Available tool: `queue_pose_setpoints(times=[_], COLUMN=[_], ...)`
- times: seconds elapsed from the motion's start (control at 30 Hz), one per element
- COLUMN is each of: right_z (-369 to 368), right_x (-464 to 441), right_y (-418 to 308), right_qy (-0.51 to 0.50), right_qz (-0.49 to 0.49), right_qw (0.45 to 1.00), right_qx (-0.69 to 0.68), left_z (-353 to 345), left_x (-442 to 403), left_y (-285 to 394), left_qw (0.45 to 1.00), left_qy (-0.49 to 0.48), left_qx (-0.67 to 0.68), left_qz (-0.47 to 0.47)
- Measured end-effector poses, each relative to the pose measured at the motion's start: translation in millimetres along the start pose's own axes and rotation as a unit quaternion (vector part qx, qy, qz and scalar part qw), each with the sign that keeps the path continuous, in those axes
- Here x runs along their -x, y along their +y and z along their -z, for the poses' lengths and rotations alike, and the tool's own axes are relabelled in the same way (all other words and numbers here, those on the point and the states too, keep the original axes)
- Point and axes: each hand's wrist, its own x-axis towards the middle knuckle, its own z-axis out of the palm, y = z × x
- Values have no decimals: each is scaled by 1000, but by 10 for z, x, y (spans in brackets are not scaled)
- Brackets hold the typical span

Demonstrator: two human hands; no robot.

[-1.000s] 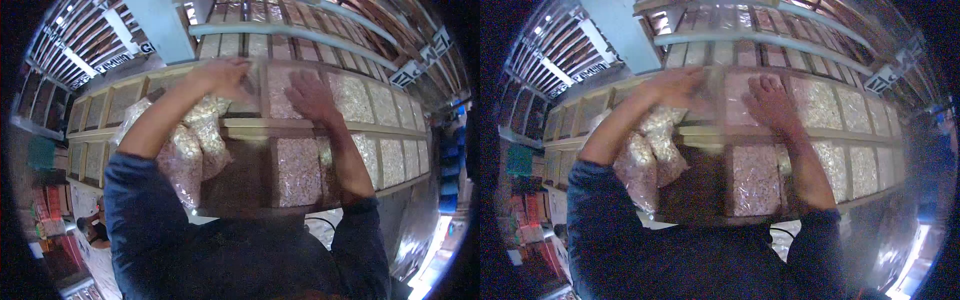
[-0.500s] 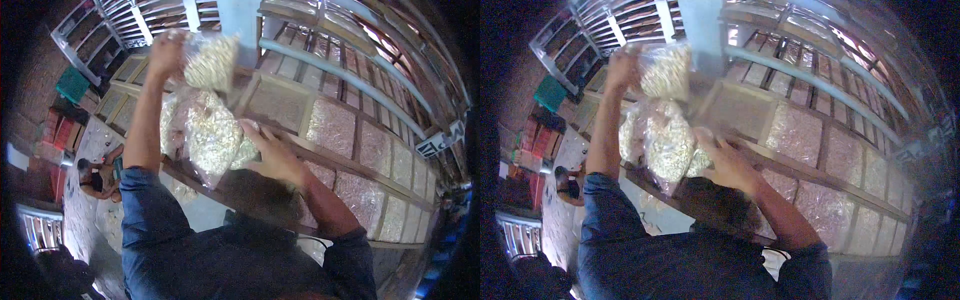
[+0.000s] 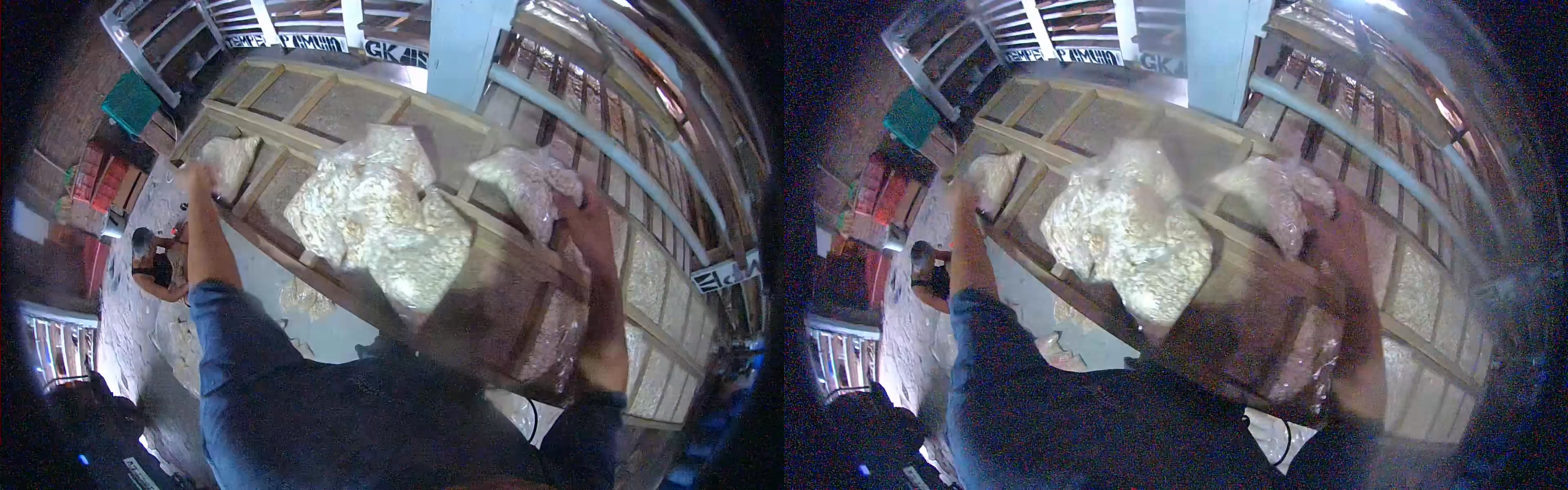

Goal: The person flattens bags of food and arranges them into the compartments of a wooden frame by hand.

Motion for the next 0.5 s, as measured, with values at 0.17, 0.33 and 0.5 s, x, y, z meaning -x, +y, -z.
queue_pose_setpoints(times=[0.17, 0.33, 0.5], right_z=[-340, -1054, -982], right_x=[163, 611, 373], right_y=[-828, -1341, -1306], right_qy=[-148, -246, -288], right_qz=[232, 310, 210], right_qw=[916, 904, 926], right_qx=[291, 160, 127], left_z=[-874, -1922, -1782], left_x=[899, 2467, 2500], left_y=[1279, 2296, 1930], left_qw=[782, 718, 790], left_qy=[-129, -608, -558], left_qx=[-552, -339, -249], left_qz=[-259, 3, 45])
